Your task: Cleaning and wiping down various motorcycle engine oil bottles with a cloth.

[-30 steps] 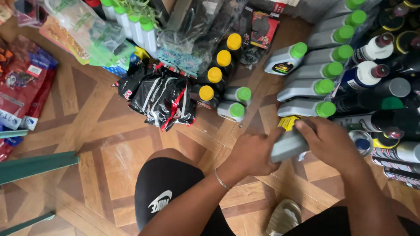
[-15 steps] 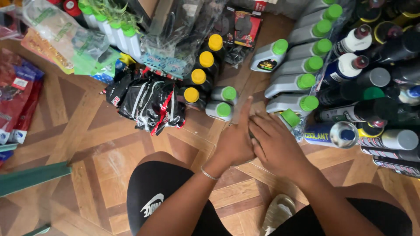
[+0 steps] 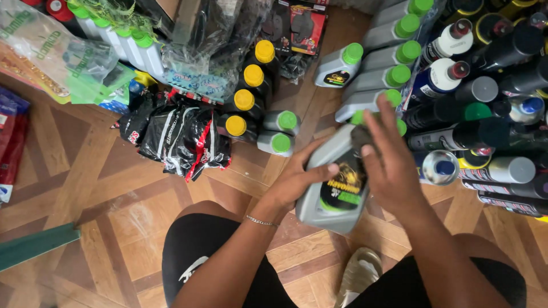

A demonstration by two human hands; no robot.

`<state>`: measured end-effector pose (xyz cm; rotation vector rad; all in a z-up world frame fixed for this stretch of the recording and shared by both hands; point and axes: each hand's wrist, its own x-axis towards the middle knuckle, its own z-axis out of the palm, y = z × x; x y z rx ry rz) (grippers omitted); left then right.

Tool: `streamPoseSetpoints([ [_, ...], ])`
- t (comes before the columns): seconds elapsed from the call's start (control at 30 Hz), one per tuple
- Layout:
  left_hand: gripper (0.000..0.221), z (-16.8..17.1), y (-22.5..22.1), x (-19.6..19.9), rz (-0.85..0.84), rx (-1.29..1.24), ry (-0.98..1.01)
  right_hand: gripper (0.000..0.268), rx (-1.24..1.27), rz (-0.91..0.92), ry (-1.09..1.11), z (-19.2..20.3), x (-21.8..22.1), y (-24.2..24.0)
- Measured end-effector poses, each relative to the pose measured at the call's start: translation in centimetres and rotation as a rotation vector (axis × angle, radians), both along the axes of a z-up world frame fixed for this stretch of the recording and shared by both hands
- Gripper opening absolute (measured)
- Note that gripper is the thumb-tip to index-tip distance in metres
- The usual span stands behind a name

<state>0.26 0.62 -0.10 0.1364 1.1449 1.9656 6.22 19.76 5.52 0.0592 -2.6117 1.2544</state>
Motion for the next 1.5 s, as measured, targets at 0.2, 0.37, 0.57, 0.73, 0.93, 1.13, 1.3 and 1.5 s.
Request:
streamPoseSetpoints([
  [0.2,0.081,-3.7,-0.2,-1.8,0.396,-0.044,-0.145,0.064,0.277,0.224,0.016,-0.6,0.5,-4.4],
  [0.37,0.074,-2.1,-0.6,-3.0,0.524,0.085,-0.118,0.064,0.383,0.303,-0.028,-0.8,0.7,-5.4],
  [0.57,0.074,-2.1,0.1,-2.0,0.424,0.138,-0.166,0.061,0.221,0.147,0.014,-1.7,-0.5,-3.2],
  [0.73,0.073,-3.2,-0.6,-0.7,0.182,0.236,-0.276,0.058,-0.076,-0.008,-0.003,-2.2,-1.3,-0.7],
  [0.93,0.062,-7.3,-0.6,0.9,-0.003,0.511,-0.564,0.053,-1.556,-0.386,-0.538,-7.9,-0.3,0.2],
  [1.13,0.062,-1.9,-0.4,-1.8,0.400,0.340,-0.252,0.047,-1.622,-0.304,-0.595,-7.4,-0.2,-1.7],
  [1.3,0.064,-1.1,-1.4,-3.0,0.440,0.303,-0.184,0.058,-1.311,-0.162,-0.547,-5.1,-0.3,-0.1],
  [1.5,0.075,-3.5,-0.3,-0.6,0.112,-0.094,0.125,0.068,-1.185,-0.094,-0.347,-2.4,-1.0,1.6],
])
